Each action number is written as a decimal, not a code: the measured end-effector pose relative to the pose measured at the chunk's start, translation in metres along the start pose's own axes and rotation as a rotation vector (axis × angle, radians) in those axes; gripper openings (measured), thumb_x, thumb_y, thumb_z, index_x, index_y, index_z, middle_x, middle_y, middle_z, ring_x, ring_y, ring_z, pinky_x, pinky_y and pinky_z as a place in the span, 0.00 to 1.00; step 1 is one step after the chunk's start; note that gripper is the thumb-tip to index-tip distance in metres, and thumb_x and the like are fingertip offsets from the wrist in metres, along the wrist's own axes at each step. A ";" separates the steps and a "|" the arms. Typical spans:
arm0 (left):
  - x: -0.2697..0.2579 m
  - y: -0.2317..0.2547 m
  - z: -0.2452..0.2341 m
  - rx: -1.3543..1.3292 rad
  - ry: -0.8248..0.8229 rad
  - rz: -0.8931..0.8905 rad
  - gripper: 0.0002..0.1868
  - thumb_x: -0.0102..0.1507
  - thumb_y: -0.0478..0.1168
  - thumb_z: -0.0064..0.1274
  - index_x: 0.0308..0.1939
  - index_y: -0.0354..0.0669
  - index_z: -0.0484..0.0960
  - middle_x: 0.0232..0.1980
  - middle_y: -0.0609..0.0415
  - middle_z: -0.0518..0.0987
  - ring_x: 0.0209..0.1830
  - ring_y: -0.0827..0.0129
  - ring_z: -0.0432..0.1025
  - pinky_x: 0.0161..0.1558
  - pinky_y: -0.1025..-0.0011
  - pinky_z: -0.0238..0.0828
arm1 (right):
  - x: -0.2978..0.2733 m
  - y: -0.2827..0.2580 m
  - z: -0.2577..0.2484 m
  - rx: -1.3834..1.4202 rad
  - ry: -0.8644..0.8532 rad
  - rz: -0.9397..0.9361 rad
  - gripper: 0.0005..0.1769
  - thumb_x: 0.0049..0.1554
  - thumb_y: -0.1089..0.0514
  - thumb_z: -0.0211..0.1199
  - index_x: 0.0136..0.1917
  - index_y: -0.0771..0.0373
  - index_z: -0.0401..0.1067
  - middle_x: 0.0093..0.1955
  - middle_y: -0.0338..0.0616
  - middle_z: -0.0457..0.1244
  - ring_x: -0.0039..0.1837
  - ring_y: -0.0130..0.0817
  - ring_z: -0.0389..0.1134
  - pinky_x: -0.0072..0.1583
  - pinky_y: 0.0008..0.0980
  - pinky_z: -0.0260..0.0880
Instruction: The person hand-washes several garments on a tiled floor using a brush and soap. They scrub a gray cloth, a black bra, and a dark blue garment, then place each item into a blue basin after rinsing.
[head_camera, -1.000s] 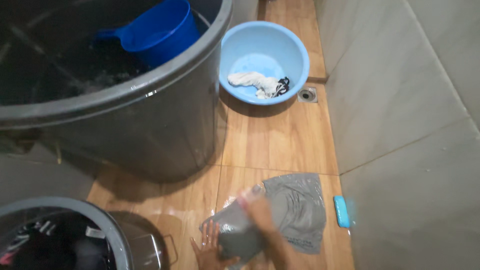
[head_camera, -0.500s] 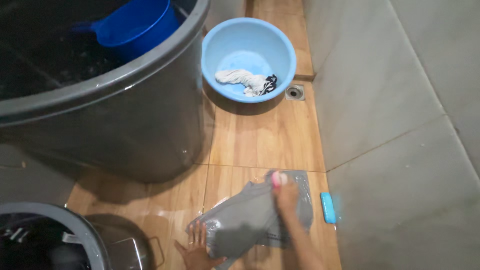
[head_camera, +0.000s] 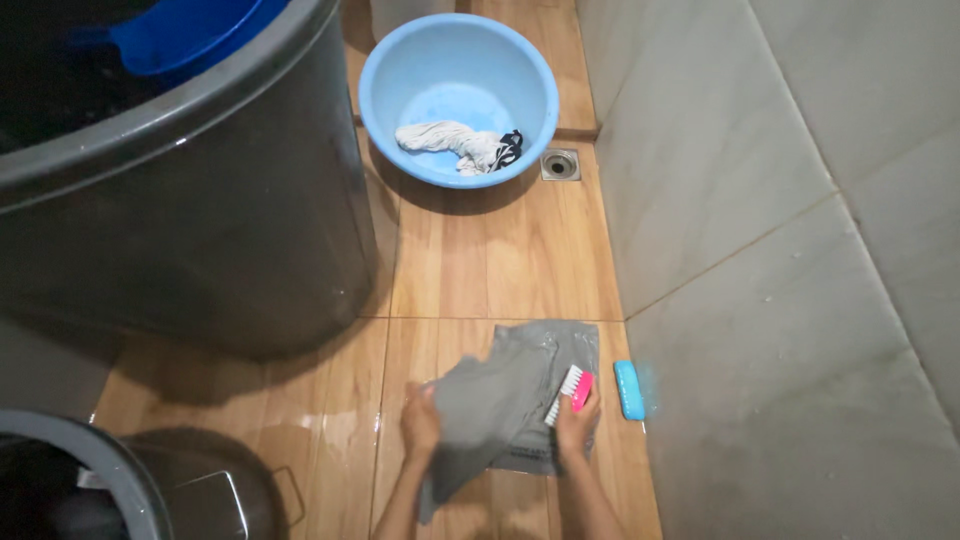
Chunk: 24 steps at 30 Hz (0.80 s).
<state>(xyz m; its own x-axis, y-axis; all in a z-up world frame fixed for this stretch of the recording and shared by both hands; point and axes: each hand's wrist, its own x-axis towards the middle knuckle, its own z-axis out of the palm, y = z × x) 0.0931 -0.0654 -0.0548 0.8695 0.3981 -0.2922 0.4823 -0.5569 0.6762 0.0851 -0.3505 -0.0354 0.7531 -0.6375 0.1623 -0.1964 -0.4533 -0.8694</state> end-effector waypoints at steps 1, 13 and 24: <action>-0.001 -0.010 -0.016 -0.081 0.100 0.016 0.21 0.71 0.50 0.41 0.58 0.37 0.73 0.46 0.30 0.81 0.50 0.34 0.75 0.49 0.46 0.71 | 0.007 0.001 -0.005 0.016 -0.021 -0.048 0.38 0.54 0.54 0.64 0.75 0.67 0.59 0.72 0.61 0.58 0.73 0.55 0.58 0.72 0.49 0.56; -0.067 -0.027 -0.086 0.355 0.198 0.662 0.37 0.56 0.47 0.61 0.68 0.48 0.69 0.71 0.44 0.68 0.70 0.47 0.65 0.71 0.50 0.57 | -0.016 -0.051 0.004 -0.310 -0.415 -0.216 0.40 0.51 0.55 0.65 0.75 0.58 0.58 0.63 0.59 0.60 0.63 0.57 0.60 0.65 0.50 0.60; -0.097 0.044 -0.096 0.758 -0.512 0.102 0.65 0.55 0.73 0.59 0.82 0.53 0.37 0.86 0.52 0.34 0.85 0.59 0.27 0.78 0.42 0.22 | 0.042 -0.117 -0.018 -0.283 -0.148 -0.300 0.31 0.55 0.56 0.61 0.70 0.64 0.61 0.53 0.61 0.63 0.54 0.59 0.64 0.55 0.51 0.64</action>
<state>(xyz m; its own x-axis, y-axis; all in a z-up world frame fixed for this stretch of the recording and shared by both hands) 0.0195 -0.0582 0.0686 0.7653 0.0503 -0.6417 0.1846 -0.9722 0.1440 0.1288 -0.3357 0.0816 0.8809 -0.3647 0.3016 -0.1040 -0.7709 -0.6284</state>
